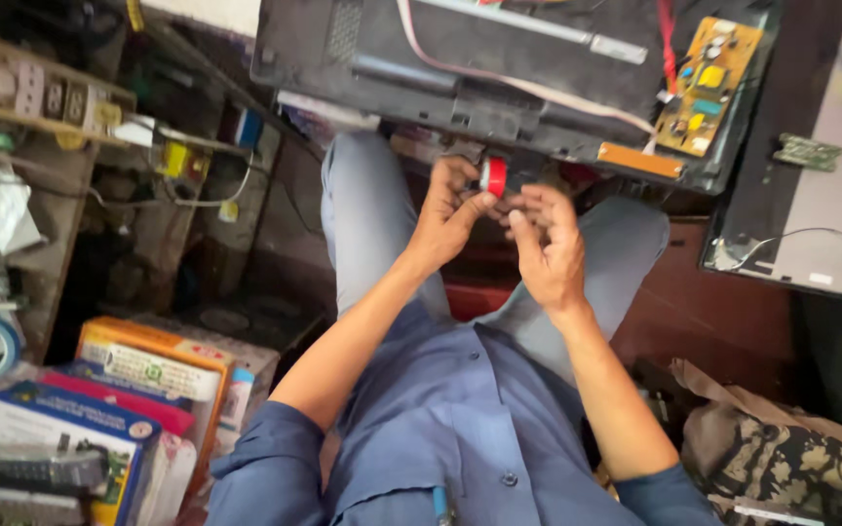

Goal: The person strips the insulation from several wires using a wire stripper, then wraps the exposed ends with red electrical tape. They handle a circuit board and connect the taped wires to it within the open electronics chassis.

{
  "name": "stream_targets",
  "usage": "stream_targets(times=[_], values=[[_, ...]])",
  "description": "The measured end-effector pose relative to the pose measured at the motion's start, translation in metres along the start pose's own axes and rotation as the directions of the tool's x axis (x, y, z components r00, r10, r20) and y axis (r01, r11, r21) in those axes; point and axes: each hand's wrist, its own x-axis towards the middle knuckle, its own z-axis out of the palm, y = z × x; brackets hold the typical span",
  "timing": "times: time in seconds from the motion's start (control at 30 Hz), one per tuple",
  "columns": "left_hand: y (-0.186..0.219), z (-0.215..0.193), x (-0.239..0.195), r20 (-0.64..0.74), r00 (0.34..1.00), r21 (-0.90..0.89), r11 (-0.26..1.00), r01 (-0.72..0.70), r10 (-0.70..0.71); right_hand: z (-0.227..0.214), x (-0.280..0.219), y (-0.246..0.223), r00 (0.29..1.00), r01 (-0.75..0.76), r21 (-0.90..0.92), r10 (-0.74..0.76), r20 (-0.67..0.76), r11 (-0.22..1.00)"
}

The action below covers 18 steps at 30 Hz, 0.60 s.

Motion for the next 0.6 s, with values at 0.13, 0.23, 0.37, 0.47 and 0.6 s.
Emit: stream_targets(times=[0.13,0.23,0.37,0.47,0.6], values=[[0.019,0.012,-0.013,0.054,0.998,-0.094,0.995,0.016,-0.011,0.001,0.002,-0.027,0.999,0.032,0.004,-0.032,0.0,0.999],[0.023,0.017,-0.019,0.071,0.997,-0.078,0.997,0.017,-0.012,-0.003,0.001,-0.04,0.994,0.109,-0.134,-0.11,0.0,0.985],[0.027,0.024,-0.022,0.023,1.0,0.04,0.999,-0.02,0.019,-0.004,0.0,-0.048,0.977,0.198,-0.227,-0.212,-0.037,0.954],[0.03,0.031,-0.022,-0.035,0.998,0.042,0.998,-0.041,0.043,0.001,0.0,-0.051,0.969,0.179,-0.261,-0.215,-0.118,0.949],[0.031,0.038,-0.023,-0.071,0.996,0.075,0.996,-0.04,0.045,0.003,-0.002,-0.052,0.959,0.169,-0.269,-0.222,-0.178,0.948]])
